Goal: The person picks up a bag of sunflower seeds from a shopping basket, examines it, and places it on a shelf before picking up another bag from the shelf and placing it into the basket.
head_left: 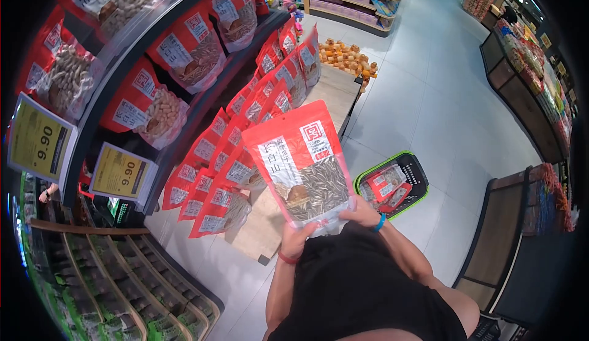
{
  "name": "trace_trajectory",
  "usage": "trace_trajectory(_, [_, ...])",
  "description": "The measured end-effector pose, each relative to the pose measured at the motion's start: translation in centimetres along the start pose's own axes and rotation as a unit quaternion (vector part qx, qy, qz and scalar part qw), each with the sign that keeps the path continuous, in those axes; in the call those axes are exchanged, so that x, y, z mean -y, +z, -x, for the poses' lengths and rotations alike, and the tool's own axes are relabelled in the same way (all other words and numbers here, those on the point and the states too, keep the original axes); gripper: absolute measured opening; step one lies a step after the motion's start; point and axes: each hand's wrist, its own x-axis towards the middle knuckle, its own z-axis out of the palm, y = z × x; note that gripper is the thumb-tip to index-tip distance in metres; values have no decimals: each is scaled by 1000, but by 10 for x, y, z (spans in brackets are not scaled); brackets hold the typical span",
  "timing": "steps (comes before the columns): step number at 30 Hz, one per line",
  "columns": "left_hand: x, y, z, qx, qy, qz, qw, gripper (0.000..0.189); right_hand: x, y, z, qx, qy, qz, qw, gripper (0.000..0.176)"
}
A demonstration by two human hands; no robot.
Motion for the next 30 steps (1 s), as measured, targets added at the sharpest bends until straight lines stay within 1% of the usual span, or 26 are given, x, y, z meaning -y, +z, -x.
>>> trace_trajectory(1, [-1, 0, 3, -1, 3, -12, 1000, 63, -1, 1, -2, -17, 41, 35, 998, 61])
trace_trajectory(2, [1, -5, 7, -7, 6, -11, 1000, 63, -3, 3, -2, -12, 44, 36, 998, 61])
trace_trajectory(4, [3, -11, 12, 22, -33, -54, 998, 62, -7, 9, -1, 1, 17, -16, 1000, 62])
trace_trajectory(5, [6, -11, 15, 24, -20, -52, 998, 58, -6, 11, 3, -17, 40, -11, 999, 57])
trace_trajectory(6, [5, -9, 16, 19, -17, -47, 999, 58, -4, 8, 5, -13, 45, -7, 999, 57])
trace_trajectory(8, [5, -8, 18, 44, -1, -116, 992, 52, -1, -3, 11, 22, 90, 90, 992, 59])
trace_trajectory(9, [5, -8, 16, 45, -18, -143, 988, 53, 0, -8, 13, 21, 97, 112, 989, 60])
trace_trajectory(10, [8, -10, 15, 41, -20, -140, 989, 53, 2, -13, 14, 24, 102, 112, 988, 60])
trace_trajectory(12, [15, -18, 9, 10, -75, -238, 968, 57, 8, -23, 11, 16, 76, 156, 985, 59])
trace_trajectory(13, [19, -15, 2, -22, -30, -144, 989, 47, 14, -27, 8, 20, 80, 154, 985, 57])
trace_trajectory(14, [21, -18, -3, -24, -34, -145, 989, 47, 16, -30, 3, 20, 81, 150, 985, 57])
trace_trajectory(16, [19, -22, -14, -87, -100, -157, 979, 38, 19, -36, -8, 26, 68, 180, 981, 52])
trace_trajectory(17, [15, -17, -17, -112, -91, -126, 982, 33, 25, -39, -14, 12, 102, 212, 972, 49])
trace_trajectory(18, [16, -17, -22, -115, -93, -127, 981, 33, 20, -47, -23, 14, 104, 208, 972, 49])
trace_trajectory(20, [21, -20, -30, -117, -54, -263, 956, 33, 5, -65, -43, 14, 70, 175, 982, 50])
trace_trajectory(21, [23, -21, -35, -123, -55, -265, 955, 33, 8, -66, -53, 20, 33, 194, 980, 46])
trace_trajectory(23, [24, -24, -49, -171, 1, -280, 945, 29, 13, -77, -73, 44, 36, 185, 981, 46])
trace_trajectory(24, [16, -24, -56, -176, 2, -283, 943, 29, 17, -81, -82, 62, 42, 176, 982, 46])
trace_trajectory(25, [6, -25, -62, -145, -35, -286, 947, 35, 23, -85, -90, 66, 40, 173, 982, 46])
trace_trajectory(26, [-4, -23, -71, -113, -70, -288, 948, 42, 31, -91, -98, 73, 71, 159, 982, 45])
trace_trajectory(27, [-11, -19, -82, -114, -67, -291, 947, 42, 40, -98, -108, 80, 100, 146, 981, 45])
trace_trajectory(28, [-18, -15, -90, -96, -45, -308, 945, 43, 43, -106, -118, 80, 97, 144, 982, 45])
trace_trajectory(29, [-25, -11, -98, -75, -26, -325, 942, 43, 44, -116, -127, 108, 60, 150, 981, 47])
trace_trajectory(30, [-32, -6, -108, -71, -27, -329, 941, 43, 51, -123, -137, 134, 23, 158, 978, 48])
